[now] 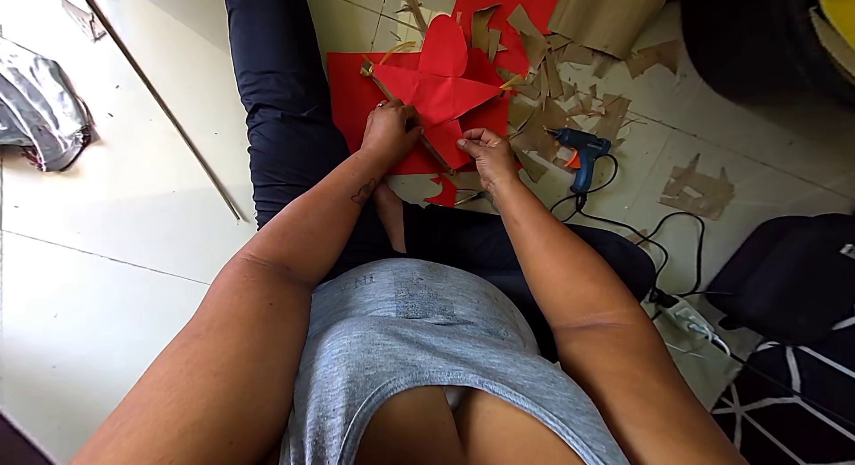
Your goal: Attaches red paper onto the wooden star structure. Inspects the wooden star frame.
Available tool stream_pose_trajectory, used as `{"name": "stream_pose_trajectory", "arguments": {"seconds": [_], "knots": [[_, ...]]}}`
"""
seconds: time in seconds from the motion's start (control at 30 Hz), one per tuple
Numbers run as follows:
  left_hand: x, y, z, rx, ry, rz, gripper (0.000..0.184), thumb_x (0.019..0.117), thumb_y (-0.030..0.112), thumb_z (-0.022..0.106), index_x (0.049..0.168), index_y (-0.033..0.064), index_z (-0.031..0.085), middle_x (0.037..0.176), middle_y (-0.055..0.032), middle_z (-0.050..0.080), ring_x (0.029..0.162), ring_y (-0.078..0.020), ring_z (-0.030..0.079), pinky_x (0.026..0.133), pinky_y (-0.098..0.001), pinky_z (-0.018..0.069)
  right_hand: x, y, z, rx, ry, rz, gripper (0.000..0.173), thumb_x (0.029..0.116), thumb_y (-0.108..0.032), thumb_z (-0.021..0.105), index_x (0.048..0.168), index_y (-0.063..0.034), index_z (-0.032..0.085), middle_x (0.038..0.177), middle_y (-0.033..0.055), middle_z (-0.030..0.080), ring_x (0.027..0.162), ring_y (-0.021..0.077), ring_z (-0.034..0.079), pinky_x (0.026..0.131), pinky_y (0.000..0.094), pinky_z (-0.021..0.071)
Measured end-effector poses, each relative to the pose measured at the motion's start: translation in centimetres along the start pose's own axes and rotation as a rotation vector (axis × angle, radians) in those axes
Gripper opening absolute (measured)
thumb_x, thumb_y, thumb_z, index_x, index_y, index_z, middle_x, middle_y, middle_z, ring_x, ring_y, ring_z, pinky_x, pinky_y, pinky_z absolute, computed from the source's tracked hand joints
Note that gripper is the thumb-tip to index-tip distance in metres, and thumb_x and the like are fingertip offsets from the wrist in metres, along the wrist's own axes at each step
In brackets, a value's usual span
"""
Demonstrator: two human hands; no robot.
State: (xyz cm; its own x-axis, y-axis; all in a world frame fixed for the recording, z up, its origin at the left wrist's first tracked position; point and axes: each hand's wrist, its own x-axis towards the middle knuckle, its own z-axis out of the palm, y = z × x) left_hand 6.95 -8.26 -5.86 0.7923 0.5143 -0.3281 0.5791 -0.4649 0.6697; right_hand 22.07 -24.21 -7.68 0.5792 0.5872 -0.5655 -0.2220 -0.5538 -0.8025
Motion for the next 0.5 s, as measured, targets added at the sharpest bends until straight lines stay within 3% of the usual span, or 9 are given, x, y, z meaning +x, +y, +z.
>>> {"name": "stream_pose_trajectory", "arguments": {"seconds": [0.5], "knots": [[0.19,0.29,0.32,0.027,0.008,-0.028,0.021,0.0963,0.023,0.07,0.103,0.0039,0.074,0.107,-0.018,0.068,0.113,-0.0369,0.061,0.103,-0.0557,0.0427,0.08,0.19,0.11,-0.001,0.012,-0.02,0.016,0.0934,-0.002,0.071,0.108,0.0009,0.067,0.095,0.0076,0.069,0.086,0.0087,0.064,0.081,0.0262,0.0532]]}}
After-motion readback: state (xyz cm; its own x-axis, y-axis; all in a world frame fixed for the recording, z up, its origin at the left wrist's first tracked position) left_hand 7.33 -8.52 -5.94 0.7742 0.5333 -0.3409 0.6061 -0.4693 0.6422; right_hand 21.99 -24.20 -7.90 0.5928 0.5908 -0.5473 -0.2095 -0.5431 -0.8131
